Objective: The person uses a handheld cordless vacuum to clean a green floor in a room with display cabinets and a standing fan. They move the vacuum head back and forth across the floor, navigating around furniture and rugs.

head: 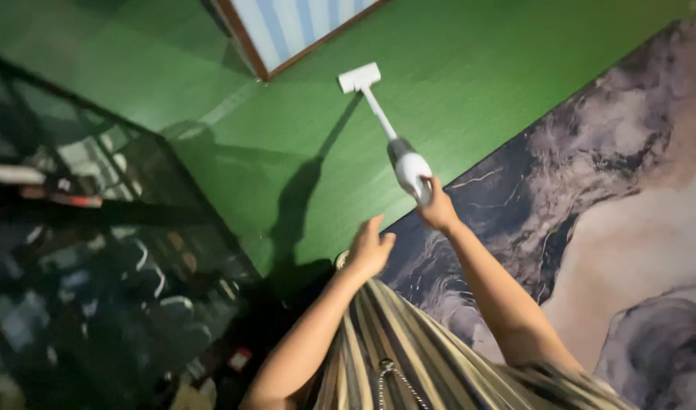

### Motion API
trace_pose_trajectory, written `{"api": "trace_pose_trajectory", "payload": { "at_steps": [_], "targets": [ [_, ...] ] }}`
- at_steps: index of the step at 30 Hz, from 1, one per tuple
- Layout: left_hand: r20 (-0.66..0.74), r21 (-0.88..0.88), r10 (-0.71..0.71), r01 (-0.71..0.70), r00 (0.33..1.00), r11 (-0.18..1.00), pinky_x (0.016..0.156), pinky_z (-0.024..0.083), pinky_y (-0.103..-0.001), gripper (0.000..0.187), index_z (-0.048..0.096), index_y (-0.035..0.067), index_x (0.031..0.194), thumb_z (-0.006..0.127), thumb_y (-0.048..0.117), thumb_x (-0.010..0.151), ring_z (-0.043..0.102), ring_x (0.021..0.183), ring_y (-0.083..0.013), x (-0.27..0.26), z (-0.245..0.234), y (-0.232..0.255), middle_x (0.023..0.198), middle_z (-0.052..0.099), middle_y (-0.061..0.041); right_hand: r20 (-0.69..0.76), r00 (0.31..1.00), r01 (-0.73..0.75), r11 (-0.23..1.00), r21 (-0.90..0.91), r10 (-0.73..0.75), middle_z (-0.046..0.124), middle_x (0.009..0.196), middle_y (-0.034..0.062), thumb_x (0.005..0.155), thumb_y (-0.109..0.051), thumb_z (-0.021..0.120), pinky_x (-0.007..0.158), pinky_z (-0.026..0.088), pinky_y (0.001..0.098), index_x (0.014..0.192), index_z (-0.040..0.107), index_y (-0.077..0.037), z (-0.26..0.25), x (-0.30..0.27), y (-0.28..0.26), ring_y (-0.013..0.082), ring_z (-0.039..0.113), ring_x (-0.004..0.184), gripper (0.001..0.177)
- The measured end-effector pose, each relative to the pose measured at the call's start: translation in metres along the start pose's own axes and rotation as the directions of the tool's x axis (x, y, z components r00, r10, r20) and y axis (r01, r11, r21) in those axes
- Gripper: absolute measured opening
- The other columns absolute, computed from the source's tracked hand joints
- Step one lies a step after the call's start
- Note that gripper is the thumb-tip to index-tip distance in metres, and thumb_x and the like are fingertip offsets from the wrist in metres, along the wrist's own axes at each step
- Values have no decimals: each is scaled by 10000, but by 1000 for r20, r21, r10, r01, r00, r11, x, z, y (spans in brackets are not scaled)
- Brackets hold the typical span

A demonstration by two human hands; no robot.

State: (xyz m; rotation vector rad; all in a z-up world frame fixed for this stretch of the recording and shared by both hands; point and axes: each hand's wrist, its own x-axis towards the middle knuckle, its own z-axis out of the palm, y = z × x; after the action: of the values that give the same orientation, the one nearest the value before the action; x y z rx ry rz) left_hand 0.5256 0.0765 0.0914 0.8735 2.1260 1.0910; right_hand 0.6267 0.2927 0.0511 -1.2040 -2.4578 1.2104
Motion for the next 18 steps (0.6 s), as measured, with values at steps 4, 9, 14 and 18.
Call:
{"api": "trace_pose_trajectory", "payload": {
  "at_steps": [4, 9, 14, 18],
  "targets": [
    [-130, -46, 70, -76, 989, 996, 1132, 385, -505, 779, 358, -20, 1530, 680, 378, 942, 440, 1375, -489, -52, 85, 9, 1512, 408, -337, 186, 982, -39, 991, 128, 15, 704, 1075, 261, 712, -53, 714, 805, 560, 465, 1422, 447, -184, -31, -145, 5, 407, 731, 956, 769],
    [-61, 82, -119, 124, 991, 989, 1176, 307, -543, 804, 419, 41, 1527, 629, 549, 940, 292, 1446, -537, -136, 137, 19, 1603, 225, -375, 368, 929, -38, 999, 1, 35, 721, 1057, 253, 731, -49, 703, 811, 560, 451, 1443, 446, -203, -84, -300, 14, 411, 732, 947, 773],
    [236, 119, -279, 257, 931, 959, 1209, 256, -555, 779, 470, 63, 1502, 565, 605, 951, 223, 1483, -536, -193, 161, 29, 1640, 146, -351, 444, 890, -83, 994, -77, 108, 748, 1035, 229, 719, -60, 718, 803, 566, 463, 1437, 456, -264, -132, -388, 21, 425, 745, 919, 791],
    [311, 46, -289, 290, 906, 956, 1204, 284, -538, 785, 480, 81, 1498, 548, 616, 928, 215, 1510, -500, -206, 163, 25, 1654, 128, -332, 393, 914, -51, 989, -136, 101, 744, 999, 258, 723, -77, 734, 814, 554, 479, 1512, 397, -305, -130, -390, 34, 451, 724, 911, 888]
  ]
}}
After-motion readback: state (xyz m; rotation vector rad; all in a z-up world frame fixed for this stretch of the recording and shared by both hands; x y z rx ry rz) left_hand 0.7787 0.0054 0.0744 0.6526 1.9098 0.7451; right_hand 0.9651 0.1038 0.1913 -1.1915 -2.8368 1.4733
